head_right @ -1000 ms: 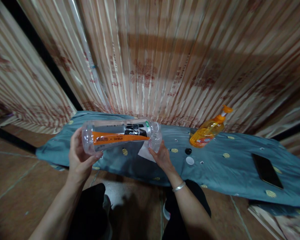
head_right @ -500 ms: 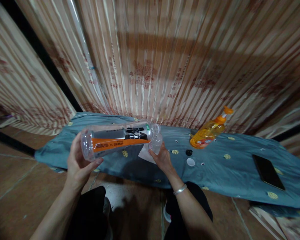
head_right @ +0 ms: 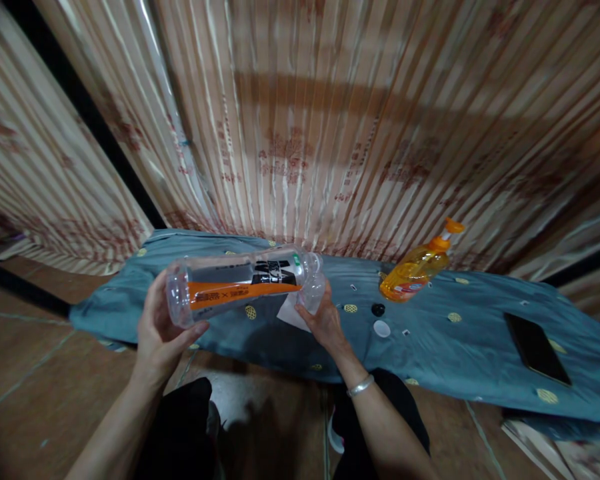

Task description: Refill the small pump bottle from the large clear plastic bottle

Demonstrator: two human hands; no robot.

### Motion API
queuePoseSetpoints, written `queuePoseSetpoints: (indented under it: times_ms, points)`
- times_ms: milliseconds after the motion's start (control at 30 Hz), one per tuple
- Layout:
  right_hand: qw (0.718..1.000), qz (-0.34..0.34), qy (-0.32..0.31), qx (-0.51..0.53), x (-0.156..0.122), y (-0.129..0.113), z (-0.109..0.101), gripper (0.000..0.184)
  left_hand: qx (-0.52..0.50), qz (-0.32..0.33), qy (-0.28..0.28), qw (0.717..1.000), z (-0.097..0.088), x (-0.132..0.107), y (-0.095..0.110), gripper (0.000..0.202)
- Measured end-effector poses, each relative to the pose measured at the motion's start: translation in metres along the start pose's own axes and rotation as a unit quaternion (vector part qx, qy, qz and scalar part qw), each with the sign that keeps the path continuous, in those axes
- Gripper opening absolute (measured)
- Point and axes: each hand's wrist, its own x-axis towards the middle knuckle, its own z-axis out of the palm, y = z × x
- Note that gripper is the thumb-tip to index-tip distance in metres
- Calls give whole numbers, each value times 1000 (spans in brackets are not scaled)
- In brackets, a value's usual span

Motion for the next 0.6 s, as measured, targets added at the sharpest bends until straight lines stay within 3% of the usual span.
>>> queuePoseSetpoints:
  times_ms: [333,600]
  points:
    - [999,-16,-1,34,1,-14,-11,120,0,-16,6,1000,1,-1,1,100]
    - [984,-152,86,34,11,-15,-22,126,-16,-14,25,999,8,2,-1,97]
